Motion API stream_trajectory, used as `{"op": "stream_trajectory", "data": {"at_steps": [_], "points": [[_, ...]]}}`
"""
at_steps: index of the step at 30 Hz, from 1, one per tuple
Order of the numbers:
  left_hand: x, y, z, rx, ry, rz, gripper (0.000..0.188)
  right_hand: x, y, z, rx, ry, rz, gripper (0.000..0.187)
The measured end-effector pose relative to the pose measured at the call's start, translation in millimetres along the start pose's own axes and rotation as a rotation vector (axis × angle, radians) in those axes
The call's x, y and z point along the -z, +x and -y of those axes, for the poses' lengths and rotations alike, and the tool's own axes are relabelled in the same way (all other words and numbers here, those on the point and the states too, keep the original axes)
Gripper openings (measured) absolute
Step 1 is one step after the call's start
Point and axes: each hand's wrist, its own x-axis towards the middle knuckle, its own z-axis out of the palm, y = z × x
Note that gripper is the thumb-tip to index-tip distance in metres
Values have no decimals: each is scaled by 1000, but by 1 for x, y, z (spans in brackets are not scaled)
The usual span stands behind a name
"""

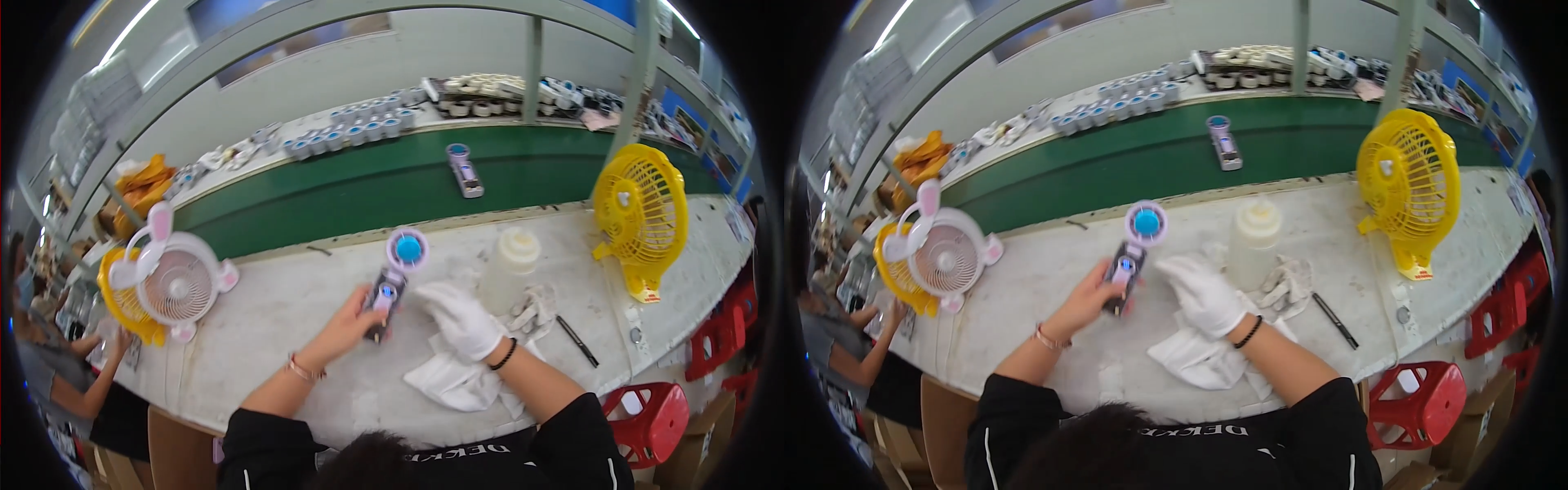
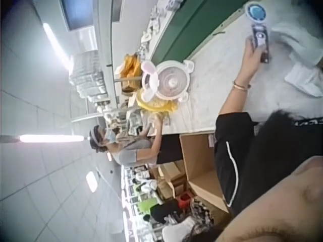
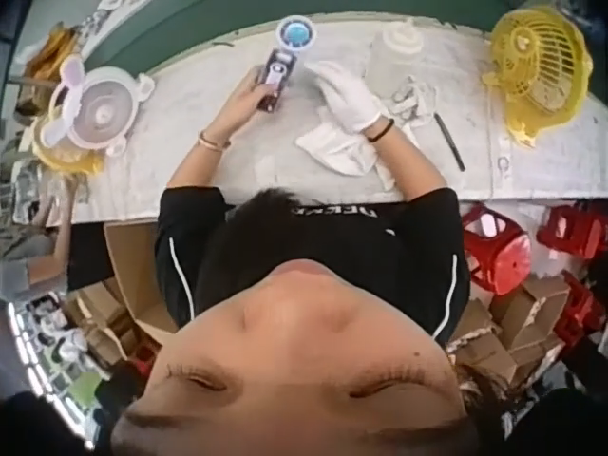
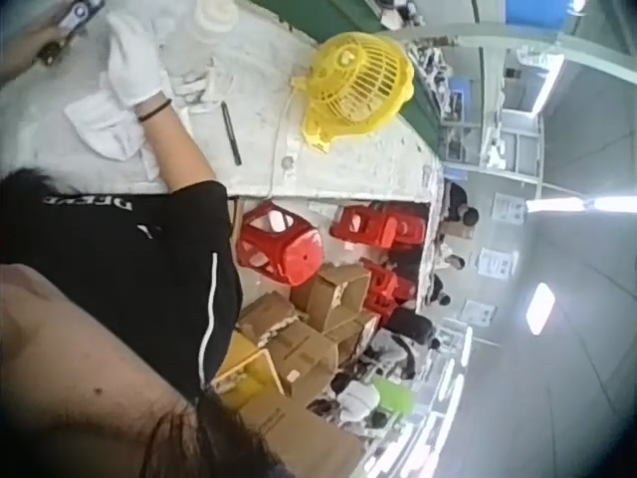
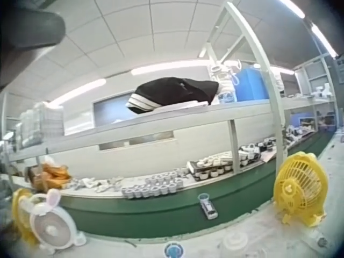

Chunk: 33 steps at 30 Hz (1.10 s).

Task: Wiping and inspecting small handheld fans with a cloth on a production line.

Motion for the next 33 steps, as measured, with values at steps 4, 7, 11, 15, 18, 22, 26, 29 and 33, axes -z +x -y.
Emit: {"op": "stream_trajectory", "data": {"at_steps": [4, 7, 11, 15, 18, 22, 26, 29, 33], "points": [[-26, -105, 20, -19, -175, -29, 41, 6, 13, 42, 10, 21, -66, 36], [-49, -137, 27, -33, -256, -65, 44, -3, 8, 60, -220, 376, 103, 55], [-69, -156, 41, -26, -272, -97, 43, -9, 12, 106, -312, 488, 404, 79], [-76, -163, 51, -24, -351, -126, 42, -10, 2, 105, -412, 553, 371, 77], [-72, -172, 59, 11, -416, -173, 42, 4, -16, 83, -255, 35, 214, 69], [-73, -183, 59, 117, -436, -223, 42, 18, -35, 66, -332, -159, 30, 60], [-79, -187, 57, 201, -447, -209, 43, 18, -20, 71, -159, -350, 30, 43], [-82, -188, 57, 249, -455, -188, 43, 13, -7, 55, 118, -584, 256, 26], [-82, -187, 55, 278, -488, -175, 42, 5, 0, 67, 54, -301, 274, 10]]}}
